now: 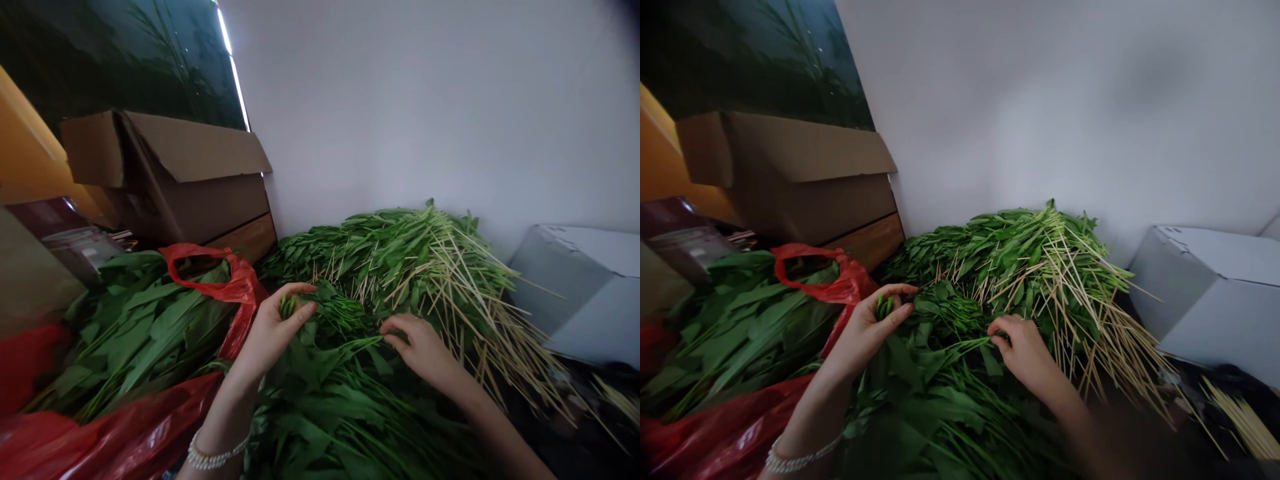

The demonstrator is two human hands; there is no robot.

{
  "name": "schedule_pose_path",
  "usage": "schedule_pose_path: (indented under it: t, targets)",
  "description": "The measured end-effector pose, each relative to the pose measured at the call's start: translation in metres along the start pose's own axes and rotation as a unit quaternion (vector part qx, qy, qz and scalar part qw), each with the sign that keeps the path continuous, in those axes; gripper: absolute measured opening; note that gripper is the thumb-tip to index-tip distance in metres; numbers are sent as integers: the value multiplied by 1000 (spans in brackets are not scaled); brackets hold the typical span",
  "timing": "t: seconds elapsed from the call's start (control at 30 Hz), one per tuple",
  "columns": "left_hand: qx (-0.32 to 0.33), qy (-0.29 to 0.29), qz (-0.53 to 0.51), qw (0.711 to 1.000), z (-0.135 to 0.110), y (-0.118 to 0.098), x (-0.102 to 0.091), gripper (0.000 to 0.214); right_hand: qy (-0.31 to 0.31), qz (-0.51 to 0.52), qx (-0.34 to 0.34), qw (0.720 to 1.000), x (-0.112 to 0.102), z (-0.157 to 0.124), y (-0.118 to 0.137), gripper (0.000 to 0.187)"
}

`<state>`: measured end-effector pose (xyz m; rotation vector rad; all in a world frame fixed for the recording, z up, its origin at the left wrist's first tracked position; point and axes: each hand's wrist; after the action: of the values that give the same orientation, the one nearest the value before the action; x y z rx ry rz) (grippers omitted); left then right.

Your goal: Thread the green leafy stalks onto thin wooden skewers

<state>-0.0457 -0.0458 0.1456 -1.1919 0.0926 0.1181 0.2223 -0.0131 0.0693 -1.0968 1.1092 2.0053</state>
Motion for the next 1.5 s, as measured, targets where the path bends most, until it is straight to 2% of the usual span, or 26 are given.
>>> schedule_pose_path:
  t: [0.17,0.27,0.4,0.53,0.6,0.8,1.07,1.2,1.27,1.37,1.43,1.5]
  targets:
    - [-2,21,39,999,-1,2,5,20,-39,31,3,999,-18,-1,6,15]
    - [24,78,83,993,-3,8,17,15,-44,24,2,999,-22,-3,13,15]
    - [64,158,165,972,-6,22,40,14,-56,3,-21,998,-24,-8,23,14]
    - [37,215,174,960,-8,31,51,15,-74,13,-23,997,-30,-12,33,15]
    - [21,222,163,961,-8,31,50,18,-92,31,-6,995,-35,-13,35,17]
    - [28,202,152,967,-7,27,45,24,-87,42,18,995,-42,-13,28,17]
    - [67,156,245,955,-11,30,54,19,-76,36,30,996,-43,-14,31,14]
    - [20,90,157,983,-4,36,49,18,-47,38,15,998,-45,-15,35,15]
    - [-17,28,83,996,3,40,39,17,-47,41,22,998,-47,-16,34,16]
    - [-36,-63,16,997,13,43,22,20,-66,36,53,996,-50,-18,29,18]
    - [-20,-63,8,998,18,42,13,23,-72,38,60,995,-51,-18,26,18]
    - [1,-22,3,1000,19,37,9,25,-64,44,56,995,-49,-17,27,18]
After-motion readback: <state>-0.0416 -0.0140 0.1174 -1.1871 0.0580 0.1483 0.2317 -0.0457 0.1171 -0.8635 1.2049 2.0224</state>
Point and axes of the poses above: each hand's wrist, its own z-axis towards the middle knuckle, its own x-axis out of the palm, y = z × x, and after that the axes turned 12 degrees about -z, right-handed
